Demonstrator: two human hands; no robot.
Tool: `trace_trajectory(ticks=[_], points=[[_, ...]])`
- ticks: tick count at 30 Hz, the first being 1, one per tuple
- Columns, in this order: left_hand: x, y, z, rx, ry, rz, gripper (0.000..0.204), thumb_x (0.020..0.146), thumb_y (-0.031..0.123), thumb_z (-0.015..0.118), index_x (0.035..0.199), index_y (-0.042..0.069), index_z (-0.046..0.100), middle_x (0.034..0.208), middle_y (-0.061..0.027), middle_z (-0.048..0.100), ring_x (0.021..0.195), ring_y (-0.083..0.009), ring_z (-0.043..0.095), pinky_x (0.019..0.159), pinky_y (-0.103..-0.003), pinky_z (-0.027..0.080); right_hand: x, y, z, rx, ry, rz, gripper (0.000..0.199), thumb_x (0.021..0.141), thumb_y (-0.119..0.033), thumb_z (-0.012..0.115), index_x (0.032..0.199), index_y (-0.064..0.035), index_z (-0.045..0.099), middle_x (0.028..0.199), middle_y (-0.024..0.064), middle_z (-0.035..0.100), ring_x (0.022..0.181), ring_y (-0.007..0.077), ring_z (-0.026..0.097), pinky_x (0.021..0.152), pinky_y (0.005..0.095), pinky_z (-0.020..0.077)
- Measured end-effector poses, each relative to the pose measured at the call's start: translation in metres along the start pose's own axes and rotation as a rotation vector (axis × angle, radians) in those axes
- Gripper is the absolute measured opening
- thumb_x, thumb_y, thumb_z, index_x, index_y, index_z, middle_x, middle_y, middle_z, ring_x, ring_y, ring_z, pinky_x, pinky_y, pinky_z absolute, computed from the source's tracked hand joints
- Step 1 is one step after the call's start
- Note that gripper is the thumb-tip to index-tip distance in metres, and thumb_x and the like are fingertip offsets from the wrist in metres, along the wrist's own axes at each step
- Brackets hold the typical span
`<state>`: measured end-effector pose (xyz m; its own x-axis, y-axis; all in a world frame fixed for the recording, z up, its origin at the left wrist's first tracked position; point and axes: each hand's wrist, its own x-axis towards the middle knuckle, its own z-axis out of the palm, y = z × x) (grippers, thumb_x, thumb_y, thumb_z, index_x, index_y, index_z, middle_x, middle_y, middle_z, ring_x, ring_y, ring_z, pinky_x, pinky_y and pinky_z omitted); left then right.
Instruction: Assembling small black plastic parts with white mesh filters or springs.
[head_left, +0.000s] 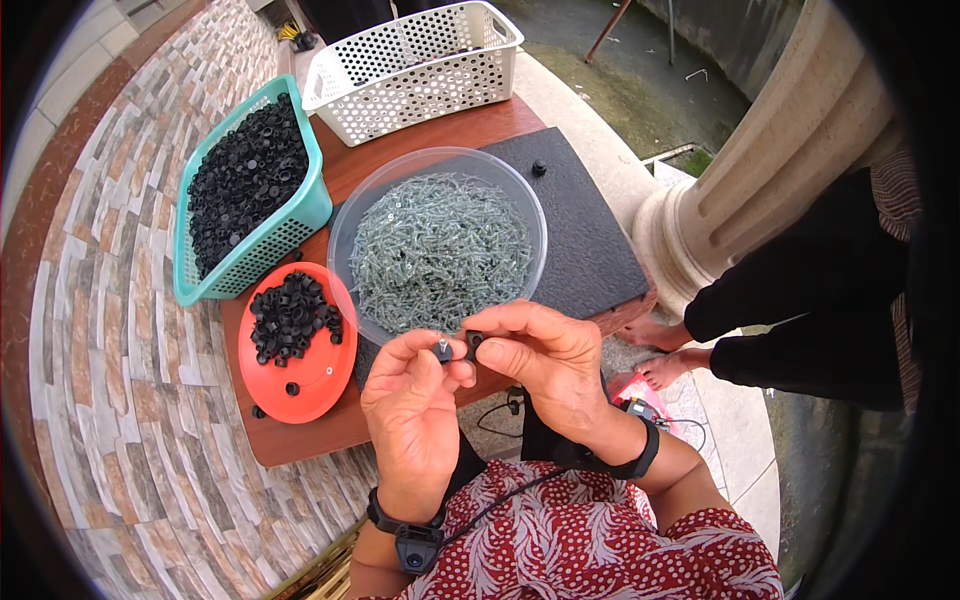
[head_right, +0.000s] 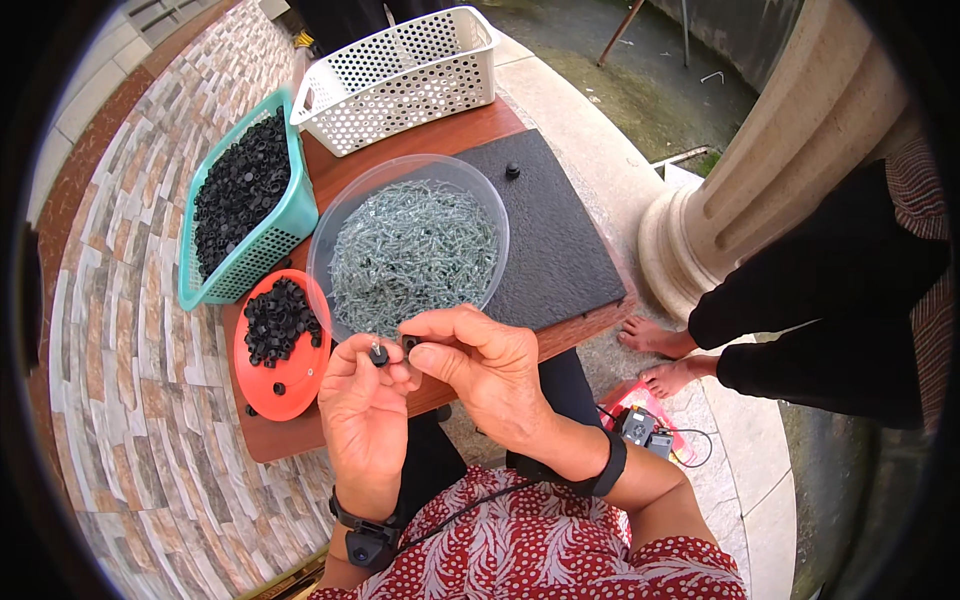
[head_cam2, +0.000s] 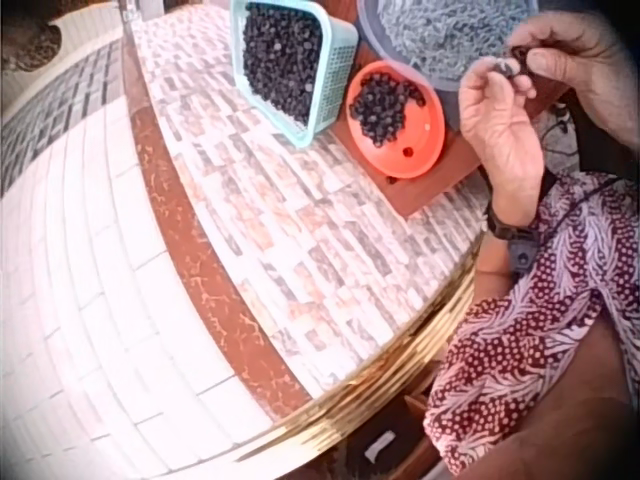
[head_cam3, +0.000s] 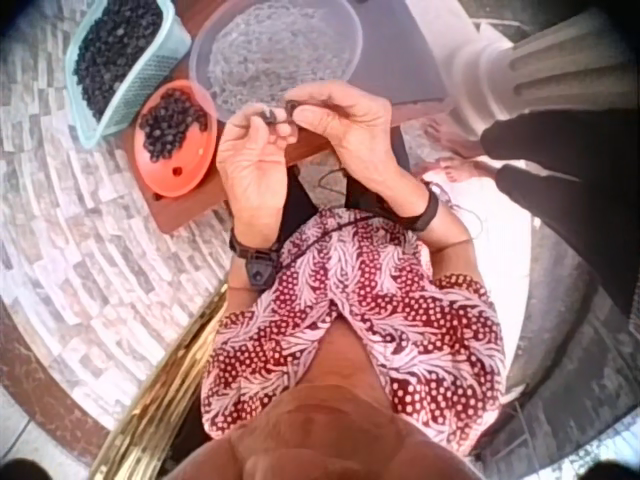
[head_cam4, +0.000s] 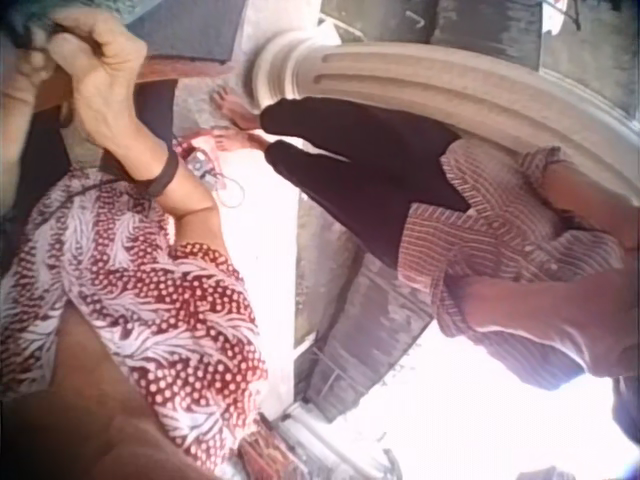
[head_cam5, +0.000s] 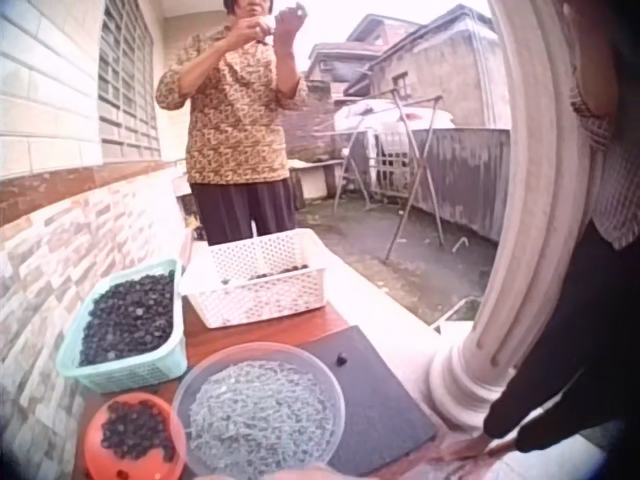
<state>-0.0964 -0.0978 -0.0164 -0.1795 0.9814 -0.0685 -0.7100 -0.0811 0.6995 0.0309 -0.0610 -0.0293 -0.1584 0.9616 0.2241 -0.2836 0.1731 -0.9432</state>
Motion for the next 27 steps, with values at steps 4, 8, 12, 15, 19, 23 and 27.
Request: trace_trajectory(ticks=[4, 8, 12, 15, 19, 23, 27], points=[[-0.004, 0.005, 0.006, 0.303, 0.093, 0.119, 0.015, 0.091, 0.011, 0.057, 0.099, -0.001, 0.057, 0.084, -0.0086, 0.060, 0.071, -0.0125, 0.054, 0.069, -0.025, 0.045, 0.008, -0.006, -0.009, 0.372, -0.053, 0.314, 0.020, 0.087, -0.009, 0.062, 0.105, -0.0009, 0.064, 0.088, 0.0067, 0.066, 0.075, 0.0083, 0.057, 0.067, 0.0196, 0.0449], [-0.007, 0.004, 0.013, 0.457, 0.122, 0.211, 0.015, 0.090, 0.011, 0.058, 0.097, -0.003, 0.057, 0.082, -0.0085, 0.061, 0.069, -0.0117, 0.056, 0.065, -0.023, 0.046, 0.010, -0.002, -0.012, 0.588, -0.134, 0.447, 0.023, 0.090, -0.016, 0.059, 0.107, 0.0000, 0.062, 0.084, 0.0054, 0.065, 0.072, 0.0072, 0.055, 0.064, 0.0194, 0.0439], [-0.006, 0.004, 0.018, 0.598, 0.118, 0.347, 0.014, 0.089, 0.009, 0.060, 0.093, -0.004, 0.058, 0.081, -0.0076, 0.061, 0.068, -0.0113, 0.059, 0.059, -0.019, 0.046, 0.011, 0.003, -0.014, 0.736, -0.167, 0.545, 0.027, 0.092, -0.023, 0.056, 0.103, 0.0004, 0.061, 0.077, 0.0027, 0.060, 0.066, 0.0071, 0.051, 0.061, 0.0196, 0.0427], [-0.006, 0.004, 0.021, 0.664, 0.104, 0.401, 0.014, 0.088, 0.008, 0.061, 0.093, -0.005, 0.059, 0.080, -0.0070, 0.061, 0.068, -0.0110, 0.059, 0.058, -0.019, 0.046, 0.010, 0.007, -0.015, 0.841, -0.221, 0.575, 0.027, 0.093, -0.025, 0.055, 0.102, 0.0002, 0.061, 0.075, 0.0025, 0.058, 0.065, 0.0071, 0.050, 0.061, 0.0196, 0.0422], [-0.006, 0.001, 0.021, 0.758, 0.101, 0.495, 0.013, 0.087, 0.007, 0.063, 0.093, -0.005, 0.059, 0.080, -0.0062, 0.061, 0.068, -0.0103, 0.059, 0.059, -0.018, 0.046, 0.009, 0.004, -0.011, 0.864, -0.198, 0.595, 0.026, 0.092, -0.024, 0.056, 0.102, -0.0001, 0.061, 0.077, 0.0028, 0.059, 0.065, 0.0071, 0.050, 0.061, 0.0197, 0.0418], [-0.006, 0.000, 0.018, 0.818, 0.089, 0.524, 0.013, 0.086, 0.007, 0.063, 0.092, -0.004, 0.060, 0.080, -0.0058, 0.061, 0.068, -0.0098, 0.059, 0.058, -0.018, 0.045, 0.007, 0.002, -0.008, 0.810, -0.155, 0.601, 0.024, 0.092, -0.022, 0.057, 0.102, -0.0006, 0.061, 0.077, 0.0022, 0.059, 0.066, 0.0069, 0.051, 0.060, 0.0195, 0.0416], [-0.008, -0.001, 0.022, 0.832, 0.090, 0.491, 0.012, 0.086, 0.008, 0.063, 0.091, -0.003, 0.060, 0.078, -0.0048, 0.061, 0.068, -0.0082, 0.057, 0.057, -0.017, 0.043, 0.005, 0.005, -0.011, 0.817, -0.183, 0.594, 0.022, 0.092, -0.020, 0.057, 0.101, -0.0010, 0.061, 0.076, 0.0011, 0.059, 0.066, 0.0062, 0.052, 0.060, 0.0187, 0.0414]])
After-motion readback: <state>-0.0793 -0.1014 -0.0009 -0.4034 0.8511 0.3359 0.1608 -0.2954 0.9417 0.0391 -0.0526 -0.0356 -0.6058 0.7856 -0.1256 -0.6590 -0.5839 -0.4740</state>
